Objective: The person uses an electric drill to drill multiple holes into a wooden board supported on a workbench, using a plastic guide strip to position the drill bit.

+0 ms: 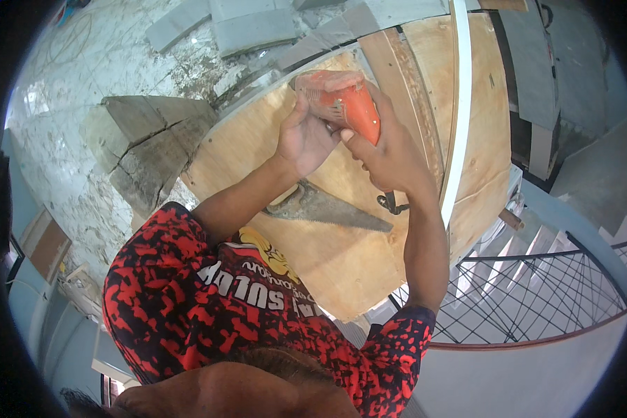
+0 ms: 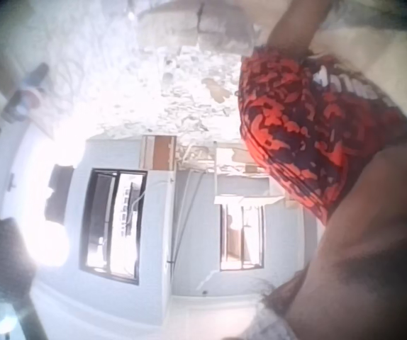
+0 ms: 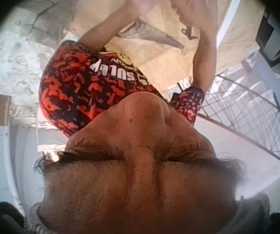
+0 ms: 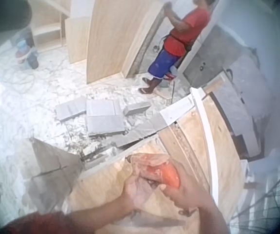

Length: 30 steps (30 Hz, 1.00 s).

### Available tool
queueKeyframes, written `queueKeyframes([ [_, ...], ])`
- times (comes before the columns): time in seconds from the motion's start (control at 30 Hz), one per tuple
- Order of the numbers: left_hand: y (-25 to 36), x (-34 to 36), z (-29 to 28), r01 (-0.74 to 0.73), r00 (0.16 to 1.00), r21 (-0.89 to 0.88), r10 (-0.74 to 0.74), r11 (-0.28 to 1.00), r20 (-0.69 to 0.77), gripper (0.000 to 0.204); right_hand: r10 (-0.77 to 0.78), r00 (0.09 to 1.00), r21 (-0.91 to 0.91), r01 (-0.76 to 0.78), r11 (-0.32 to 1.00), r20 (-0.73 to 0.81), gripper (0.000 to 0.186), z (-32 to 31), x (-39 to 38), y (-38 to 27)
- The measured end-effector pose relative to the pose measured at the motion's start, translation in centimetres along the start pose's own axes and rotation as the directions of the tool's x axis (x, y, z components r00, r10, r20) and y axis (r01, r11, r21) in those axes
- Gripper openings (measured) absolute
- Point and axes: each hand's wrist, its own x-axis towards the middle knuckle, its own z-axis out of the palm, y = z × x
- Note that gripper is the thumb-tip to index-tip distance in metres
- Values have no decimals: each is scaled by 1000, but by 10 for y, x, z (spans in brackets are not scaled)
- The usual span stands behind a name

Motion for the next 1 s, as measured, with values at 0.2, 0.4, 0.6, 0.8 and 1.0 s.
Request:
queueKeyframes([
  [0.2,-2,7,4,-47,999,-7,47,999,7,72,96,995,27,-97,995,39,70,-8,10,-5],
  [0.4,-8,15,8,-16,999,-45,14,999,-48,73,102,995,86,-102,991,9,65,-16,13,-2],
  [0.6,-12,16,14,17,997,-105,-24,994,-75,70,91,995,78,-88,993,-33,65,-20,11,0],
  [0.8,13,-21,-58,141,983,752,-3,644,-182,39,127,982,154,-105,982,-138,65,-16,-30,24],
  [1.0,70,21,-117,-58,768,790,478,-611,426,44,271,886,397,-110,911,-376,67,4,-101,69],
])
